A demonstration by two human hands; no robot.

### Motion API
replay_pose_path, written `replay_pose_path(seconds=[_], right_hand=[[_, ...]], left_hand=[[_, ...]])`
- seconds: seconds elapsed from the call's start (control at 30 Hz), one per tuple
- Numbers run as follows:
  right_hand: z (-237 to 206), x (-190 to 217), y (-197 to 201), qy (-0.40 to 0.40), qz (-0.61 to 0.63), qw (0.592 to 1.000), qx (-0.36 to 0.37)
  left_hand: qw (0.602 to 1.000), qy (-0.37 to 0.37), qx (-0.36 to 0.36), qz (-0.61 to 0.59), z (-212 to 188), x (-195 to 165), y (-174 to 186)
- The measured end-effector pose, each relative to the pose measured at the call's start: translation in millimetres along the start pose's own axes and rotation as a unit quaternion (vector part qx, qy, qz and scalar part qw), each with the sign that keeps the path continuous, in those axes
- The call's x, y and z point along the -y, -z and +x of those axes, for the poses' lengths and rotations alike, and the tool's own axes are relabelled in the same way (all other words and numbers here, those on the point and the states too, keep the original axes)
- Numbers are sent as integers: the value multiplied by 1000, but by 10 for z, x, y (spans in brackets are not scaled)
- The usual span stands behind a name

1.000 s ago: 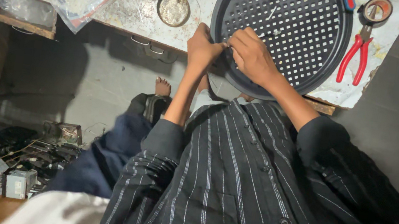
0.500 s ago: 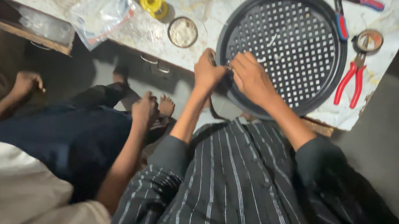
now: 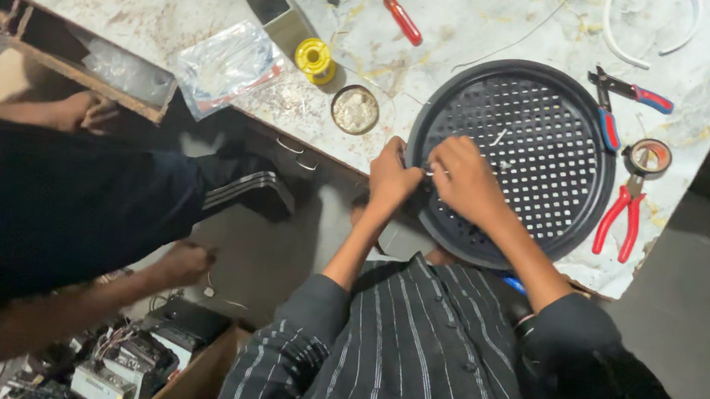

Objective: The person solders wires to a circular perforated tray using a soldering iron and solder wire, then wraps the connection with electrical tape. The person also uses pliers to strip wire ends and adjusts the tray on the workbench.

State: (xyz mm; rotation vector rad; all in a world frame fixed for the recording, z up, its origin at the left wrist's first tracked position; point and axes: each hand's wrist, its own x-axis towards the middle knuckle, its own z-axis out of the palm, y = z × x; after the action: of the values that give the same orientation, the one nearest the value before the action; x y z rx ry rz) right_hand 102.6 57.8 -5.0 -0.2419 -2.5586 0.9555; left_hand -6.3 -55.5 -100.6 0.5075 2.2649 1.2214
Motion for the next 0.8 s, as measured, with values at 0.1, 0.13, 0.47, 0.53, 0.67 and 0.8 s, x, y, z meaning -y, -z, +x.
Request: replay_pose_path(seconds=[0.1, 0.13, 0.47, 0.53, 0.67, 0.8], right_hand=[[244, -35, 35, 1, -4, 1000, -31], [346, -25, 19, -8, -7, 999, -37], [1551, 675, -517, 83, 65, 994, 0], [1763, 998, -749, 87, 91, 991, 45], [2240, 1536, -1051, 154, 39, 985, 63], [2746, 1823, -1152, 173, -21, 981, 86]], left_hand=[[1000, 14, 7, 4, -7, -47, 6], [1000, 8, 7, 12, -11, -64, 11], [999, 41, 32, 2, -95, -111, -71], [999, -11, 30, -6, -105, -37, -127], [996, -16, 83, -4, -142, 202, -287], [991, -7, 131, 0, -175, 347, -465]])
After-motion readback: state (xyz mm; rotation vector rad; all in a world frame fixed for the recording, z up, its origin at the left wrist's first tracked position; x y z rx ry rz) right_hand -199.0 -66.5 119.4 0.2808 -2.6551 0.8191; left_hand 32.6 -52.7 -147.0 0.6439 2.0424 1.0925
